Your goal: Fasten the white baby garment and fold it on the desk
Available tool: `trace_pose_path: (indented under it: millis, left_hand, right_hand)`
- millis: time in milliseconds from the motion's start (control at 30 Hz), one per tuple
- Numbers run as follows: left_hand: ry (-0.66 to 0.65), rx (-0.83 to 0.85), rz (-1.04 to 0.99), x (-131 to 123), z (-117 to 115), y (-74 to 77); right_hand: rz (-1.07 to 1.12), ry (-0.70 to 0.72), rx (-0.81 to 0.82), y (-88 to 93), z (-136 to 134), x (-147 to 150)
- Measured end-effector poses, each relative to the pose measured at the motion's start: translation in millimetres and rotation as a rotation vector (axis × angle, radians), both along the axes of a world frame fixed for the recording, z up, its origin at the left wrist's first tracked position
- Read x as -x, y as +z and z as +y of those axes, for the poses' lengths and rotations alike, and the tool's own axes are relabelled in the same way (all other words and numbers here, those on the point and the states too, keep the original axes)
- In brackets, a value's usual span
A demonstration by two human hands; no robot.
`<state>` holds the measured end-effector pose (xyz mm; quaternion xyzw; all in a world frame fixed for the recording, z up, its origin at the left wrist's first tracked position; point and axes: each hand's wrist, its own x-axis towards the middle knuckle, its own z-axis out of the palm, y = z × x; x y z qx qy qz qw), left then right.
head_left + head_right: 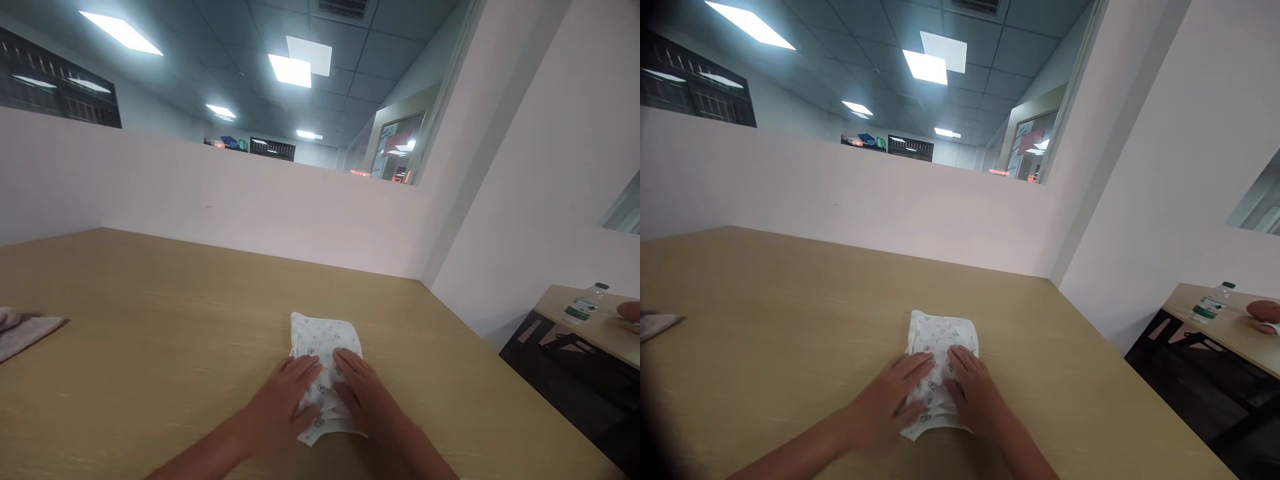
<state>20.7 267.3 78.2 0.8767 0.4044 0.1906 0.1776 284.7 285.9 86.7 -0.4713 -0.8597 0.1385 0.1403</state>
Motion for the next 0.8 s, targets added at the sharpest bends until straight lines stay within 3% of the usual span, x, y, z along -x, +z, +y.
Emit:
trace_pose_path:
  millis: [133, 333, 467, 567, 667, 733, 800]
  left_hand:
    - [-0.123, 0.069, 0.127, 9.3, -3.0, -3.5]
    - [-0.124, 0.093, 0.194, 22.9, -3.8, 4.7]
    - [-0.101, 0.161, 0.174, 23.4, -0.2, 5.1]
    - [0.087, 0.128, 0.088, 27.8, 21.3, -4.4]
    - [0.359, 0.143, -0.025, 33.0, 60.1, -18.8]
    - [0.487, 0.155, -0.088, 32.3, 87.2, -27.0]
    - [0.561, 0.131, -0.151, 25.9, 108.6, -31.8]
  right_hand:
    - [-0.117, 0.004, 0.174, 1.8, -17.9, 1.2]
    - [-0.107, 0.084, 0.23, 15.4, -31.4, 1.0]
    - [-0.015, 0.083, 0.29, 9.0, -27.9, -3.0]
    - [0.239, -0.037, 0.264, -0.7, -7.0, -9.7]
    - [0.575, -0.294, 0.069, -7.0, 32.2, -16.6]
    - [0.603, -0.45, 0.055, -8.6, 61.0, -19.4]
    - [0.565, -0.553, 0.142, -9.4, 85.6, -19.6]
